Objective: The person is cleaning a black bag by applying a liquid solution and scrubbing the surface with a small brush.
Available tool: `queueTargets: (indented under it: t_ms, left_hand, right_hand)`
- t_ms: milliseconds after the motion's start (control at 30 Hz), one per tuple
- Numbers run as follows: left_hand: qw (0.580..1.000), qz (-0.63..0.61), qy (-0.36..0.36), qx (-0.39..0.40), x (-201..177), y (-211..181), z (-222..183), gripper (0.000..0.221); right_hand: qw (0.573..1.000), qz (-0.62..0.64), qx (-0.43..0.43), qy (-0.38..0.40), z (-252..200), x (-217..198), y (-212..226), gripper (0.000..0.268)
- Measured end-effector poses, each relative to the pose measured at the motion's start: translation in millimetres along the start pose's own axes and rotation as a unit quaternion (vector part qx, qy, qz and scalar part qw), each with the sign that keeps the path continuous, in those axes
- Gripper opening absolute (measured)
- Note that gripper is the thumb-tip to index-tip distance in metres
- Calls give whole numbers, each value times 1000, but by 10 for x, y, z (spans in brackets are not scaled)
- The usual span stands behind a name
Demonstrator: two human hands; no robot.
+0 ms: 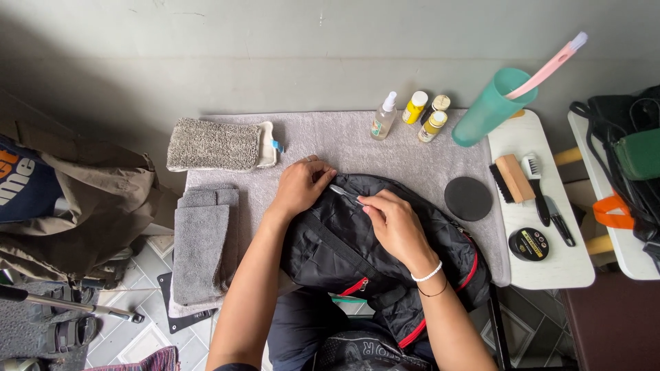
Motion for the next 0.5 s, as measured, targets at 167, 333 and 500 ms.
queueTargets:
  t_ms: [167,333,500]
  left_hand:
    - [1000,4,-2,-1,28,-1,-8,21]
    - [1000,2,1,-2,37,-9,-9,20]
    - [1000,-4,1,-2,34,-3,-8,19]
  right_hand:
    - [1000,4,-6,18,-23,0,10,19]
    - [1000,1,27,3,-156,-17,24,19]
    - [999,-10,50,-12,-295,-48,-3,22]
Point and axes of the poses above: each hand's wrist, its own z-axis towards the middle knuckle, its own x-axis out of the palm, y = z × x, the point moved 4 cm from there along z, towards the middle knuckle, and after that the axes turned 13 degrees about y, right-handed, at the moved point
